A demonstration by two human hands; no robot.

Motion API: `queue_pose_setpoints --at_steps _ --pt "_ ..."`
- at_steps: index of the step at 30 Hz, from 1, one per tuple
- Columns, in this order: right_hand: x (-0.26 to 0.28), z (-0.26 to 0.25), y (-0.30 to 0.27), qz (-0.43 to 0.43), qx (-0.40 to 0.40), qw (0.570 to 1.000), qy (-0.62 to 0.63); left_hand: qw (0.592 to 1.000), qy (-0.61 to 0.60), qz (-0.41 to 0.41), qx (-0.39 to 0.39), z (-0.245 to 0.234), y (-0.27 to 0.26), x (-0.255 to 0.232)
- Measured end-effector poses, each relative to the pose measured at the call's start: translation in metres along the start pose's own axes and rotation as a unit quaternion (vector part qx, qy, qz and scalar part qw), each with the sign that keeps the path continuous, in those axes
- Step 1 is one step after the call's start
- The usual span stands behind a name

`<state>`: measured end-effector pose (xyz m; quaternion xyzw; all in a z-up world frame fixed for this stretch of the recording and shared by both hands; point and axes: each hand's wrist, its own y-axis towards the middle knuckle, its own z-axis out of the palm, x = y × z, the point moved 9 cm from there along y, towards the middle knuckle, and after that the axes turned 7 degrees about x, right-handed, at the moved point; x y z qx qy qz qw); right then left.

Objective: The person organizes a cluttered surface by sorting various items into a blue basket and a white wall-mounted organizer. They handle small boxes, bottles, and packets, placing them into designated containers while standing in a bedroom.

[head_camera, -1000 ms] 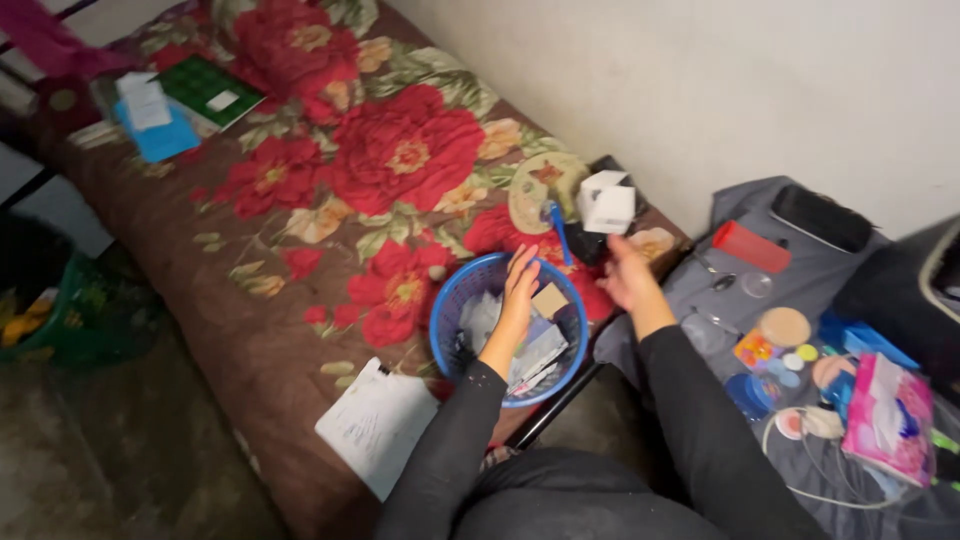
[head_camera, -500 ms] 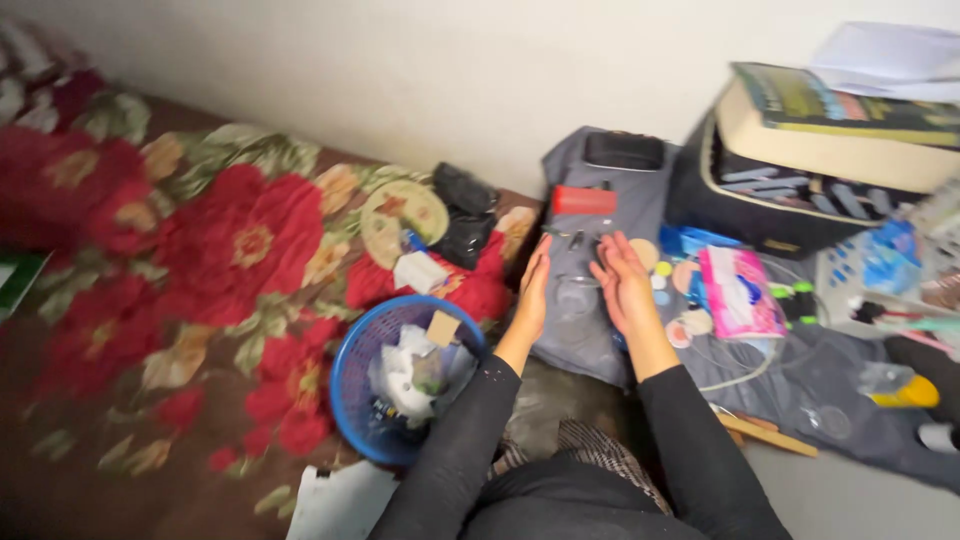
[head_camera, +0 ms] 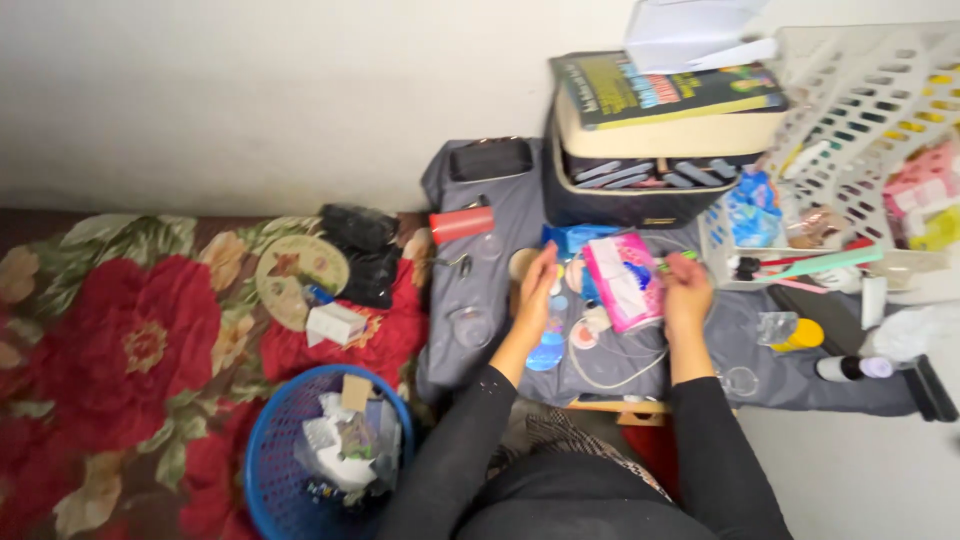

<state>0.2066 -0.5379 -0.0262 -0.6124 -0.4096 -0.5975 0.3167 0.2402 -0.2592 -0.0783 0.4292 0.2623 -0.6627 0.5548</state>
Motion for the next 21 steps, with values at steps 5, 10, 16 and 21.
queue_pose_setpoints --at_steps 5,10,16,21 --pt "-0.044 -0.001 0.010 -0.022 0.063 0.943 -0.327 0.972 0.223 -0.075 -0.013 0.031 0.016 0.098" --pt "-0.041 0.012 -0.009 -0.002 0.089 0.919 -0.384 0.953 0.285 -0.103 0.000 0.055 0.008 0.099" --pt "-0.037 0.000 -0.022 -0.139 0.093 0.972 -0.167 0.973 0.218 -0.007 -0.076 0.029 -0.005 0.043" --pt "-0.020 -0.058 -0.042 -0.003 -0.045 0.984 -0.172 0.964 0.192 0.053 -0.175 -0.009 -0.034 -0.004"
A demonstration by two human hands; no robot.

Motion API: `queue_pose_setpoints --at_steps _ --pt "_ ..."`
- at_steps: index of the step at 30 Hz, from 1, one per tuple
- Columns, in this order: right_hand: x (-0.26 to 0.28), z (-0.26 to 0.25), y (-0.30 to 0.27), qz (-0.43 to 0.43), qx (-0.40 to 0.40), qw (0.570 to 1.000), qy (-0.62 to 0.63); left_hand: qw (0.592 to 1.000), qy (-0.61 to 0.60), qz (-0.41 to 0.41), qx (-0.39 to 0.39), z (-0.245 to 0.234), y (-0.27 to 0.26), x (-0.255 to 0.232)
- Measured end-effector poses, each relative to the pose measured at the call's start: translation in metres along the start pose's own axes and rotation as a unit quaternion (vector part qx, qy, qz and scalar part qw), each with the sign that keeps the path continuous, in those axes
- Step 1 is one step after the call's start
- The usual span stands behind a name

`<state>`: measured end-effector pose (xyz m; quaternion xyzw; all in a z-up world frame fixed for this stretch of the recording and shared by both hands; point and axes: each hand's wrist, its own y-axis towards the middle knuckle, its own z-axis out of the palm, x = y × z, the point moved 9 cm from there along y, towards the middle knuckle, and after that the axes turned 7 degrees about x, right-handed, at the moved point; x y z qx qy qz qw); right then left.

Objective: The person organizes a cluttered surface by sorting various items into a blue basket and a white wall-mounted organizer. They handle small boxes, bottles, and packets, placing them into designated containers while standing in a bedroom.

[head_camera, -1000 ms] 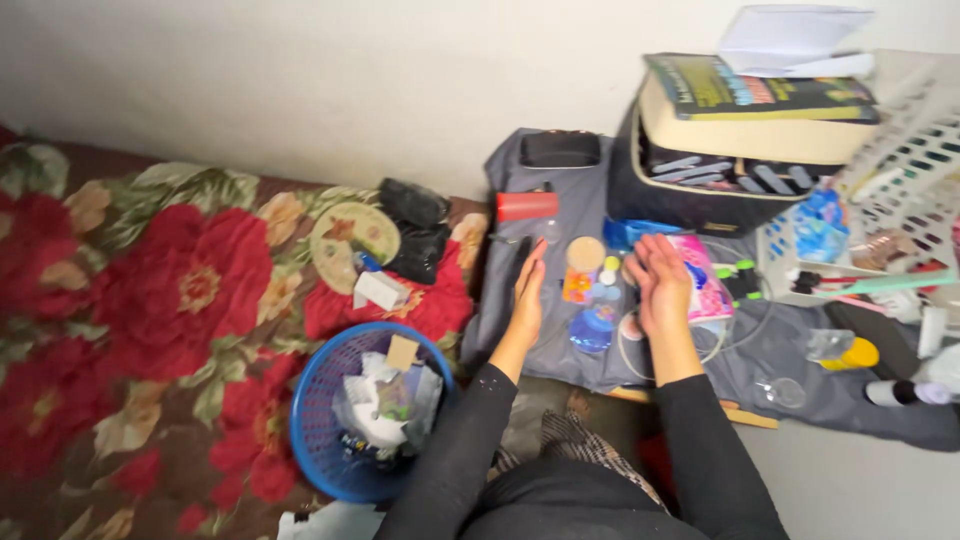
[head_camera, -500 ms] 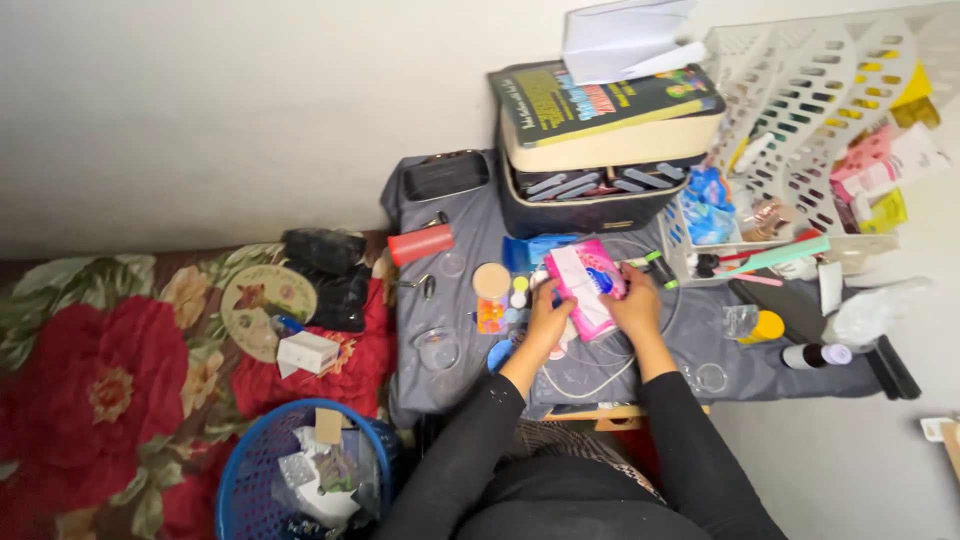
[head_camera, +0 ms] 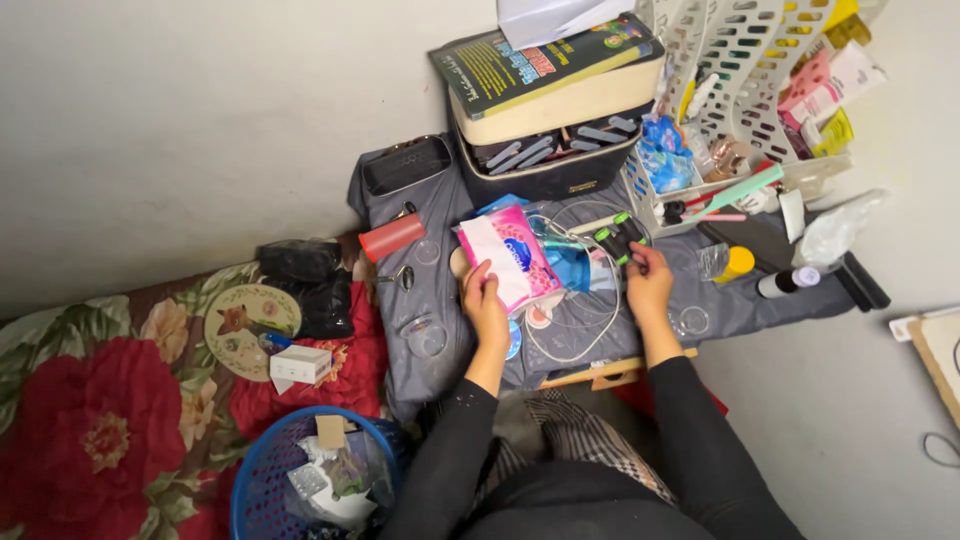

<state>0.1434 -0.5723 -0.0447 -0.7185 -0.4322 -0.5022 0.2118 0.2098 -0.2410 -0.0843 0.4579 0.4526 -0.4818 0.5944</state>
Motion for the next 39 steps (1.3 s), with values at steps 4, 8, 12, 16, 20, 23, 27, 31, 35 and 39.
queue_pose_setpoints --at_steps 4,8,12,16,20,23,27,31,35,39 --pt "0.041 0.012 -0.012 -0.184 0.040 0.964 -0.187 0.995 0.062 -0.039 0.071 0.013 -0.007 0.023" --pt "0.030 0.032 0.003 -0.158 0.085 0.951 -0.252 0.978 0.177 -0.039 0.102 0.016 -0.024 0.027" --pt "0.025 0.045 0.022 -0.132 0.123 0.920 -0.349 0.979 0.181 0.042 0.082 0.016 -0.022 -0.008" --pt "0.053 0.023 0.038 -0.176 0.058 0.939 -0.290 0.991 0.105 0.050 0.064 0.027 -0.019 -0.028" --pt "0.053 -0.003 0.049 -0.162 0.030 0.986 -0.026 0.992 0.076 0.081 0.056 0.040 -0.018 -0.038" --pt "0.045 0.000 0.060 -0.132 0.060 0.989 0.000 0.997 -0.009 0.038 0.063 0.047 -0.015 -0.024" --pt "0.032 0.036 0.059 -0.184 0.152 0.943 -0.231 0.995 -0.029 0.020 0.088 0.058 -0.015 0.004" --pt "-0.002 0.054 0.072 -0.087 0.222 0.935 -0.264 0.987 -0.034 -0.045 0.150 0.084 -0.018 0.050" --pt "0.021 0.057 0.084 -0.198 0.204 0.920 -0.270 0.978 -0.008 -0.069 0.199 0.111 -0.023 0.080" --pt "0.029 0.084 0.092 -0.267 0.278 0.850 -0.360 0.957 0.234 -0.006 0.171 0.100 -0.029 0.073"
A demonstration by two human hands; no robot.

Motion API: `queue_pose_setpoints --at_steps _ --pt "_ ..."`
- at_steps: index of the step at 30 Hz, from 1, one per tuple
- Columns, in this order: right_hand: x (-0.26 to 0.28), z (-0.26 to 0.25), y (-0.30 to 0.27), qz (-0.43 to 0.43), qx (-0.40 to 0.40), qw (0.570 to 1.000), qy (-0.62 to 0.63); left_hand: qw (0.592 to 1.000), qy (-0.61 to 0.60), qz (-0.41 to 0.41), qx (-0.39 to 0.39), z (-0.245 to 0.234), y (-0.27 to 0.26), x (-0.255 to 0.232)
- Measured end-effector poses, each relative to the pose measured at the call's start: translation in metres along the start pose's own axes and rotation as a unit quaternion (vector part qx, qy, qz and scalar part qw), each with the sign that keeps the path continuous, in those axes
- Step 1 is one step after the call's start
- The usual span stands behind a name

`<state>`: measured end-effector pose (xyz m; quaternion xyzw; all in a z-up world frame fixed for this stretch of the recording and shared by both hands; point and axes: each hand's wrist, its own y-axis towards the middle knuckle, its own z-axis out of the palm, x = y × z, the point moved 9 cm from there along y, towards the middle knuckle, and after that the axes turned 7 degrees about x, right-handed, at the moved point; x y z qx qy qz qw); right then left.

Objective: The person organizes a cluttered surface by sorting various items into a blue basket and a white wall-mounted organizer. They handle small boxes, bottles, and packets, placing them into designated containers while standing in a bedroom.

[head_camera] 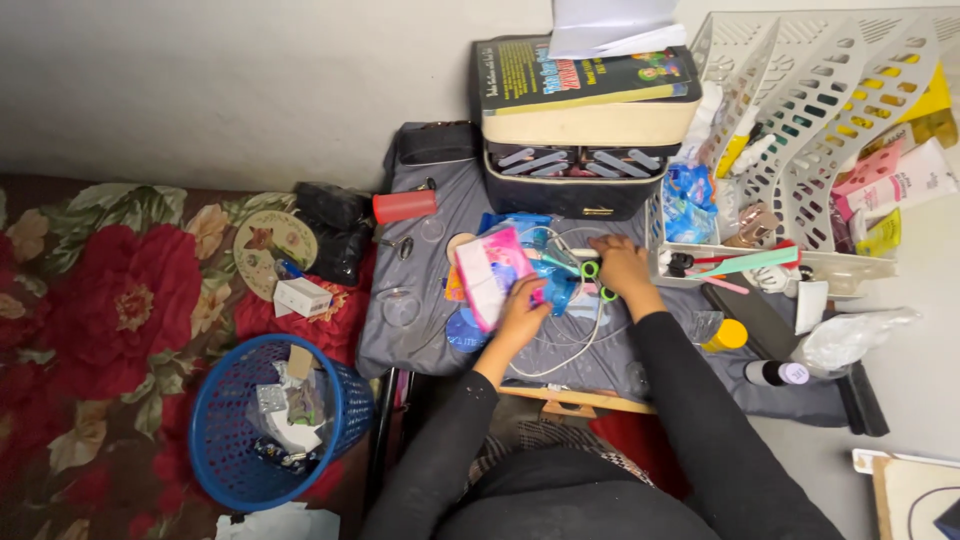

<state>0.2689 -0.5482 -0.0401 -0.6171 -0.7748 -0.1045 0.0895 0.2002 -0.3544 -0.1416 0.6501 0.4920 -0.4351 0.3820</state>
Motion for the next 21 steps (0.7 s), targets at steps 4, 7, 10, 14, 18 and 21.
queue_pose_setpoints --at_steps 4,7,10,14,18,21 --pt "-0.014 0.019 0.004 0.010 0.084 0.993 -0.083 0.997 0.034 0.024 -0.058 -0.012 -0.004 -0.002" --pt "-0.021 0.012 0.000 0.027 0.079 0.989 -0.124 0.994 0.058 0.025 -0.087 -0.017 -0.003 -0.014" --pt "-0.020 -0.028 -0.010 0.022 -0.117 0.992 0.044 0.987 0.081 0.062 -0.127 -0.019 0.003 -0.046" --pt "0.023 -0.029 -0.012 -0.055 -0.049 0.947 0.312 0.980 -0.148 0.059 -0.119 -0.011 0.019 -0.068" --pt "0.090 -0.042 -0.013 -0.170 -0.011 0.885 0.434 0.931 -0.347 -0.010 -0.113 -0.022 0.028 -0.060" --pt "0.142 -0.036 -0.006 -0.222 0.024 0.858 0.463 0.916 -0.318 0.005 -0.244 -0.086 -0.001 -0.043"
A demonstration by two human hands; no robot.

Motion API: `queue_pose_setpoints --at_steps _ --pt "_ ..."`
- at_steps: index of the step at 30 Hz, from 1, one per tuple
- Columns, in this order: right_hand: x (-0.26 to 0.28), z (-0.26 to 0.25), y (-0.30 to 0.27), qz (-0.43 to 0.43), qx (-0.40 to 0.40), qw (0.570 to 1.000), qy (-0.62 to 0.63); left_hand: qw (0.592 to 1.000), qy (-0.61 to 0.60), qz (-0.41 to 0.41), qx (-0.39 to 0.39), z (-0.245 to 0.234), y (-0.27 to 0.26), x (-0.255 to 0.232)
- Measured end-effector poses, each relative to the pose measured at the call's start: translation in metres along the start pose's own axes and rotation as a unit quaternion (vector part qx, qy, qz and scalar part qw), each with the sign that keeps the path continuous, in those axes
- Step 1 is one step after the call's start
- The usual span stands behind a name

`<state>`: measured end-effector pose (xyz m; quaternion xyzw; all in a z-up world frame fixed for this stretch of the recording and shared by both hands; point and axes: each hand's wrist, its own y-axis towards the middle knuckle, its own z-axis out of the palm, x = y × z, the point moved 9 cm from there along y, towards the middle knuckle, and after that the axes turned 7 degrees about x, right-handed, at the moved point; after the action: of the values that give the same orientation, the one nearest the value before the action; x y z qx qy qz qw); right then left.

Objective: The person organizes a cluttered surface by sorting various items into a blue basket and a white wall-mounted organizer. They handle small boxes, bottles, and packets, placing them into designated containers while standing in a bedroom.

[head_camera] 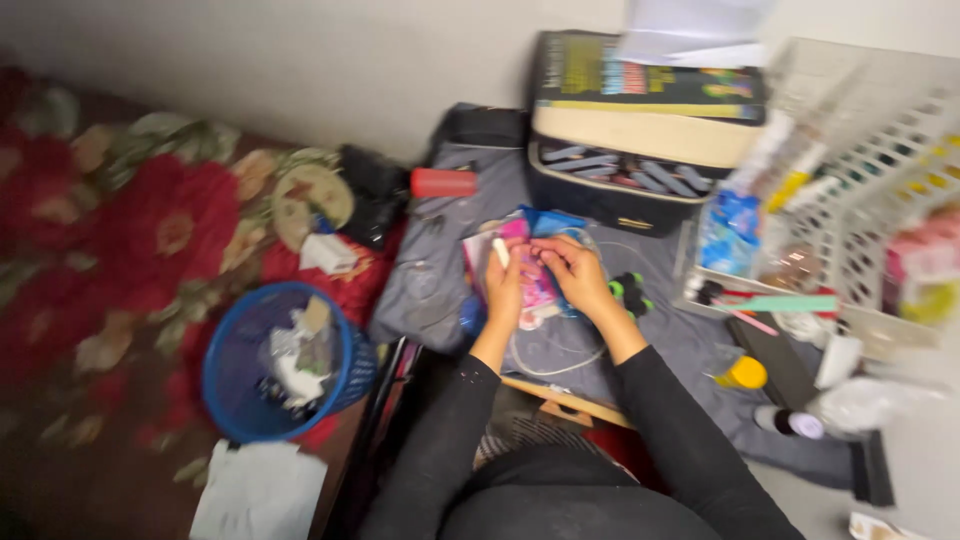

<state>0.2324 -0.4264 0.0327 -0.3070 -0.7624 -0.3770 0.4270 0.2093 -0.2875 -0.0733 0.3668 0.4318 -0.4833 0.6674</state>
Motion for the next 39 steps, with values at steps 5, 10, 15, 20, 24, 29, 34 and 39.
queue_pose_setpoints --at_steps 5,10,15,20,24,29,34,39 --pt "-0.015 0.082 0.019 0.037 0.059 0.992 0.102 0.955 0.135 0.151 -0.215 -0.182 -0.034 -0.073" --pt "-0.007 0.248 0.043 0.048 0.193 0.969 0.145 0.914 0.142 0.109 -0.365 -0.300 -0.086 -0.104" --pt "0.045 0.397 0.058 -0.038 0.299 0.934 0.191 0.904 0.154 0.095 -0.386 -0.373 -0.117 -0.144" --pt "0.068 0.353 0.057 -0.107 0.098 0.988 0.052 0.742 0.507 -0.104 -0.426 -0.388 -0.143 -0.187" --pt "0.035 0.220 0.036 -0.008 -0.102 0.964 -0.245 0.809 0.506 0.105 -0.280 -0.326 -0.109 -0.148" --pt "-0.026 0.126 0.001 0.189 -0.071 0.892 -0.405 0.922 0.345 0.146 -0.096 -0.211 -0.067 -0.100" --pt "-0.054 0.071 -0.015 0.231 -0.121 0.897 -0.357 0.905 0.360 0.210 -0.084 -0.133 -0.061 -0.131" --pt "-0.002 -0.009 -0.041 0.117 -0.293 0.888 -0.334 0.965 0.245 0.095 0.013 -0.091 -0.043 -0.090"
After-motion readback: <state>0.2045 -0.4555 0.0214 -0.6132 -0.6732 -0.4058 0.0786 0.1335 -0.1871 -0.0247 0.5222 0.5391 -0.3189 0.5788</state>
